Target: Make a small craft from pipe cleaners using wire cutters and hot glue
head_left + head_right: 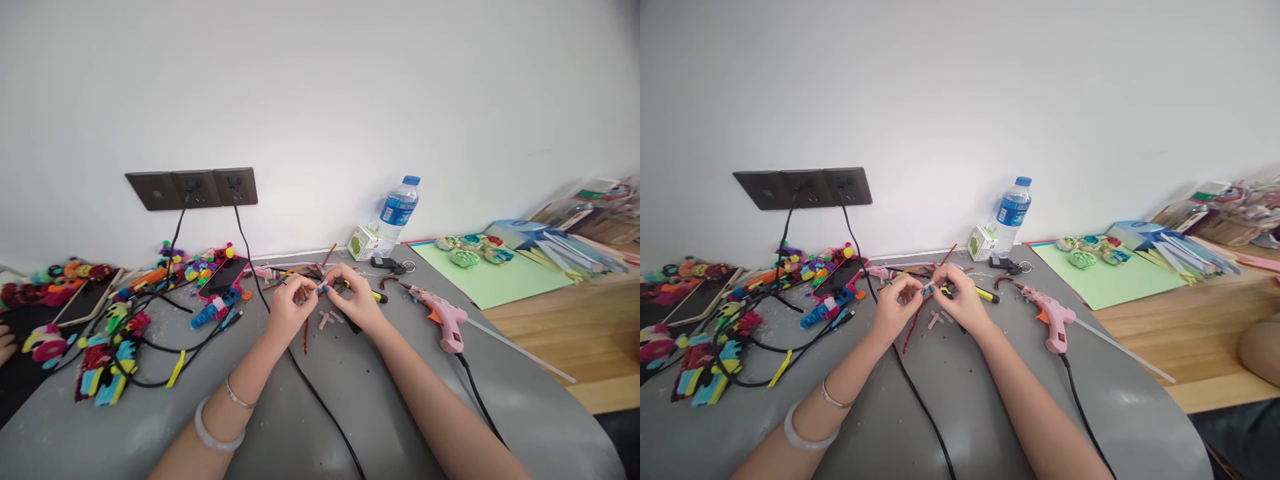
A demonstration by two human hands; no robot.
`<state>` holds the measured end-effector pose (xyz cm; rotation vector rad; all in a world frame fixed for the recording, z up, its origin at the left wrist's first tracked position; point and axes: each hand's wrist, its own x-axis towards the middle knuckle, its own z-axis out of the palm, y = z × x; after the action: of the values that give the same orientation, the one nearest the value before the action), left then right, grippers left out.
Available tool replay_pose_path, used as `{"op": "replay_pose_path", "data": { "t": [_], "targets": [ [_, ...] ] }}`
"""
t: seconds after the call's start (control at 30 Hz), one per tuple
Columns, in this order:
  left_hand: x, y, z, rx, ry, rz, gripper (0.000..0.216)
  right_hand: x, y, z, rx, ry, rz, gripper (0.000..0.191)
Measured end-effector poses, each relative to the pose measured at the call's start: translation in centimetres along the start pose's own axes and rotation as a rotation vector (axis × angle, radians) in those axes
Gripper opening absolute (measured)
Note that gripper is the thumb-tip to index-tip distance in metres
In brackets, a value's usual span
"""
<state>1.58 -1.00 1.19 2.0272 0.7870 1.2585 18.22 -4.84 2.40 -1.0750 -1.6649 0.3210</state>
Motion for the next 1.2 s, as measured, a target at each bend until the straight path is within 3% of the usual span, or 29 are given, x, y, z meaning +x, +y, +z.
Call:
{"op": "replay_pose_path", "data": {
  "t": [1.2],
  "targets": [
    [0.03, -0.01, 0.03, 0.012, 0.009, 0.025, 0.010, -0.09, 0.10, -0.12, -0.075, 0.007, -0.031, 0.008]
  ]
}}
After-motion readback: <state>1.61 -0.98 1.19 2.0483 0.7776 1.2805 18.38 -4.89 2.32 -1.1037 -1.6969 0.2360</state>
